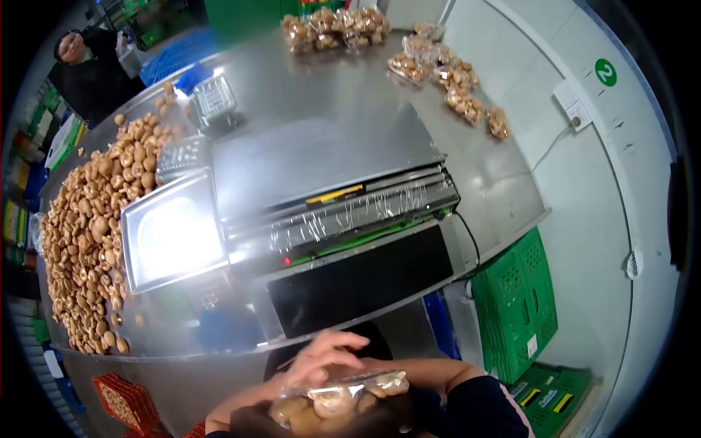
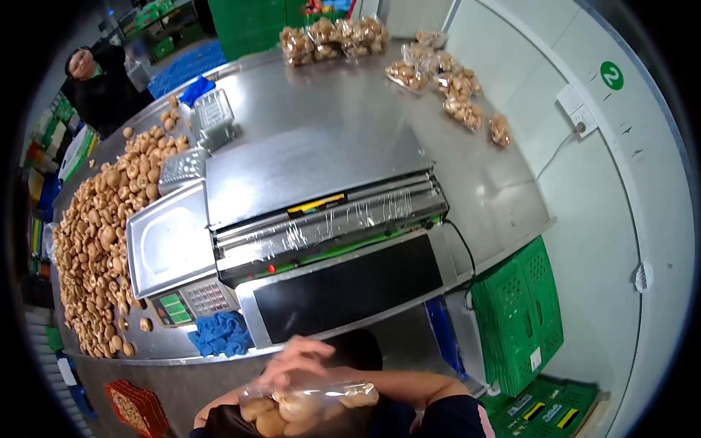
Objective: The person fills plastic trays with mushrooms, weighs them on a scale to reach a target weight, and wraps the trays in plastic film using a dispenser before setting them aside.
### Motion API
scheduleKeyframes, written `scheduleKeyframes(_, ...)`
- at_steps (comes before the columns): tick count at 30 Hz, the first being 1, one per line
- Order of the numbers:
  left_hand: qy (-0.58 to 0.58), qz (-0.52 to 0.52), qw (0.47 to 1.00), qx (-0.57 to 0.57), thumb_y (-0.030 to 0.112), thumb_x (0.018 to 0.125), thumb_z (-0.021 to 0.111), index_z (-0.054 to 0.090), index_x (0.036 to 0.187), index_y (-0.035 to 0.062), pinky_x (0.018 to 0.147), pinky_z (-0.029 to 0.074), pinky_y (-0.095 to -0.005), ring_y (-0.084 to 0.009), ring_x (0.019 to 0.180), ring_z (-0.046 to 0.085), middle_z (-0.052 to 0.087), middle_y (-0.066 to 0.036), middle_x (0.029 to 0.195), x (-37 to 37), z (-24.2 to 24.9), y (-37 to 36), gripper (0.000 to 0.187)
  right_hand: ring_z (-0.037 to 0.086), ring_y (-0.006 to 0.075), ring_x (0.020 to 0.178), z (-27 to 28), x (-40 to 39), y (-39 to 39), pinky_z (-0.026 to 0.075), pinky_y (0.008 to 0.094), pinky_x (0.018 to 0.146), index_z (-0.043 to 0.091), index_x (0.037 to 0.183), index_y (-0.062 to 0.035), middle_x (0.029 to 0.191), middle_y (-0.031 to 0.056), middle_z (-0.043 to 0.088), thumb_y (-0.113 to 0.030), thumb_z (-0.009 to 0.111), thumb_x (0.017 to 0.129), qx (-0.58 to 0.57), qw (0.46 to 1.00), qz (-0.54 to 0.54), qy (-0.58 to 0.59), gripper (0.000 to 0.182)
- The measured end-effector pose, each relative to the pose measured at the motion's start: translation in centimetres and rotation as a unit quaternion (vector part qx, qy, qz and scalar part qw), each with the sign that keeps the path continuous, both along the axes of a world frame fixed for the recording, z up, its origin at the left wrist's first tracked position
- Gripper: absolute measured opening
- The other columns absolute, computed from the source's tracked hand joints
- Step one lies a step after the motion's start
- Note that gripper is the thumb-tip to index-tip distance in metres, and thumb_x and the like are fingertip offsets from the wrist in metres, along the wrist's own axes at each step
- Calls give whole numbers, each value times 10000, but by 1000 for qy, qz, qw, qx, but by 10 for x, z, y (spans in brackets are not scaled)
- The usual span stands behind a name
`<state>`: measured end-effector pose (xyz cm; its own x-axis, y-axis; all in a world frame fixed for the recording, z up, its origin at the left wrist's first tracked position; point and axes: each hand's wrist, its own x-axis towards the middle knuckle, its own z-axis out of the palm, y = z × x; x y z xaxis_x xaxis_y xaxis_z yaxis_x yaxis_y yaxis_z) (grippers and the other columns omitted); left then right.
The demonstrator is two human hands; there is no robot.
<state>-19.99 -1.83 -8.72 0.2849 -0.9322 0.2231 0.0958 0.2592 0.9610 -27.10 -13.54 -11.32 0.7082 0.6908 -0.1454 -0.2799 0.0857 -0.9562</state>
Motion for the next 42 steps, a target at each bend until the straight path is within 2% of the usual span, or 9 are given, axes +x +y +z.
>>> scheduleKeyframes(4,103,56,947,-299,559,943,339,445,1333,-36,1037,308,-507,-445,1267,396,354,-321,1402,-57,-86,-48,719,597,188,836,-31,-10,-15,491,301,762,594,1109,-25,995,108,652,-272,519,960,-75,997,-3,-10,297)
scheduleKeyframes(10,721,-12,689,-77,598,945,343,248,1472,43,1116,284,-448,-381,1349,353,303,-299,1454,-73,3,-18,771,543,98,766,58,13,-137,477,242,695,510,1287,-58,1040,84,656,-67,524,893,-63,982,-176,-3,395)
scheduleKeyframes(15,689,-10,724,-43,497,963,381,310,1407,22,1039,369,-425,-345,1265,440,393,-263,1382,-50,-16,-25,653,571,140,648,24,13,-133,480,293,648,610,1122,-37,716,100,621,-267,570,936,-168,984,24,-49,298)
scheduleKeyframes(21,688,63,723,-30,375,985,426,385,1330,-2,947,470,-398,-302,1163,544,501,-220,1296,-21,-39,-14,513,610,144,867,34,63,-127,506,302,777,515,1253,14,1005,81,658,-276,687,798,-158,970,101,155,566)
scheduleKeyframes(26,616,113,778,40,311,998,460,456,1254,-10,855,551,-389,-300,1045,642,608,-203,1181,26,-42,40,411,645,167,778,8,101,-156,542,297,628,505,1237,41,1035,110,650,-320,644,827,-27,978,-127,166,564)
scheduleKeyframes(29,466,332,819,40,288,983,495,558,1107,-17,779,557,-389,-331,908,679,660,-203,1022,52,-37,101,334,638,203,772,68,161,-169,539,319,579,545,1151,-34,940,80,628,-411,526,915,142,739,-652,98,446)
scheduleKeyframes(35,97,763,620,157,32,883,535,561,1076,21,784,493,-278,-175,917,613,624,-79,1009,102,-68,287,195,560,95,589,105,239,-114,438,212,462,555,1135,-1,999,107,666,-319,502,981,10,793,-604,-72,358)
scheduleKeyframes(40,-71,675,514,525,112,769,683,441,1333,81,1040,313,-455,-358,1304,334,349,-200,1397,141,-92,381,614,570,137,487,74,266,48,463,238,495,619,1009,-13,743,96,675,-204,578,938,-378,859,-314,-143,208)
scheduleKeyframes(42,-156,547,549,613,209,754,733,422,1370,119,1080,205,-547,-413,1377,182,236,-215,1479,165,-122,408,696,624,230,554,64,302,104,489,302,543,630,1021,-37,734,125,665,-123,599,900,-504,747,-244,-357,151)
